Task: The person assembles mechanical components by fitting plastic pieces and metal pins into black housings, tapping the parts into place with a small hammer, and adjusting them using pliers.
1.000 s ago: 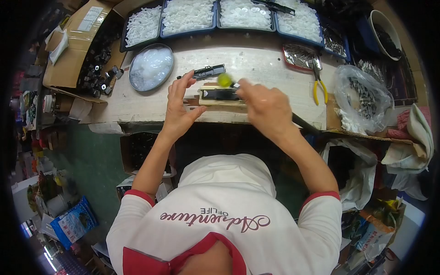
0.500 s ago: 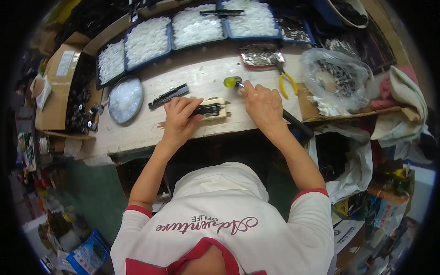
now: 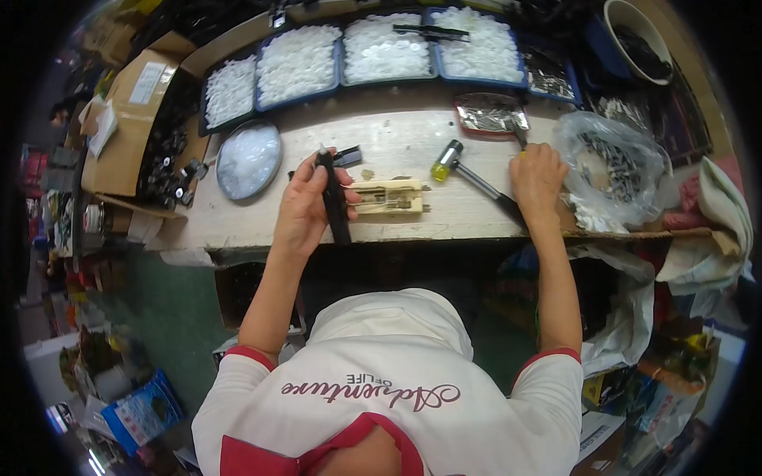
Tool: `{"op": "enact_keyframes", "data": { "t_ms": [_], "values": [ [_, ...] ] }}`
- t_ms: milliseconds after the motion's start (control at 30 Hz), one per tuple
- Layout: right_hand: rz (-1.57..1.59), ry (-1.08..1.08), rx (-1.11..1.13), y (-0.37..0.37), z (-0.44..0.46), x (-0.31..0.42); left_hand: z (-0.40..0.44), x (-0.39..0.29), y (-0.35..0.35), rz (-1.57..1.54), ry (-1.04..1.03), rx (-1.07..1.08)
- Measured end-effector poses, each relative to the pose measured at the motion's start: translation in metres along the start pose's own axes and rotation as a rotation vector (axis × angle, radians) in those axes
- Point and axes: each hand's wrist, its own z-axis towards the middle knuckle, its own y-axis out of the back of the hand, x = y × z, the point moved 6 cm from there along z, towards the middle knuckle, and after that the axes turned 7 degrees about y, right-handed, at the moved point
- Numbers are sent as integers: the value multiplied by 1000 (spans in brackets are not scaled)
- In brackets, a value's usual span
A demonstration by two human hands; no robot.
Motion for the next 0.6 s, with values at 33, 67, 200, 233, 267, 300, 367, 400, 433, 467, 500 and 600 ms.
{"op": "enact_keyframes", "data": {
  "t_ms": [33, 67, 200, 233, 267, 300, 367, 400, 433, 467, 500, 600],
  "values": [
    [11, 16, -3, 0, 1, 0, -2, 2, 3, -2, -11, -16],
    [162, -10, -72, 3, 1, -3, -3, 4, 7, 56, -39, -4],
    [639, -34, -67, 57, 0, 32, -11, 10, 6, 108, -57, -1],
    [797, 10, -10, 66, -3, 47, -11, 13, 5, 103, -34, 24],
    [910, 69, 36, 72, -6, 62, -13, 17, 5, 107, -3, 5],
    [1023, 129, 83, 78, -9, 77, -15, 20, 5, 105, 0, 6],
    [1201, 183, 195, 86, -16, 106, -19, 22, 6, 266, -60, -14],
    [1193, 243, 198, 86, -20, 117, -21, 21, 5, 294, -104, -5],
    [1185, 304, 202, 86, -23, 126, -24, 22, 6, 293, -105, -8],
    [1168, 359, 254, 87, -25, 134, -26, 20, 7, 368, -142, -38],
    [1169, 363, 256, 89, -26, 139, -29, 18, 8, 443, -180, -69],
    [1103, 445, 262, 90, -29, 152, -36, 13, 4, 560, -248, -78]
  ]
}}
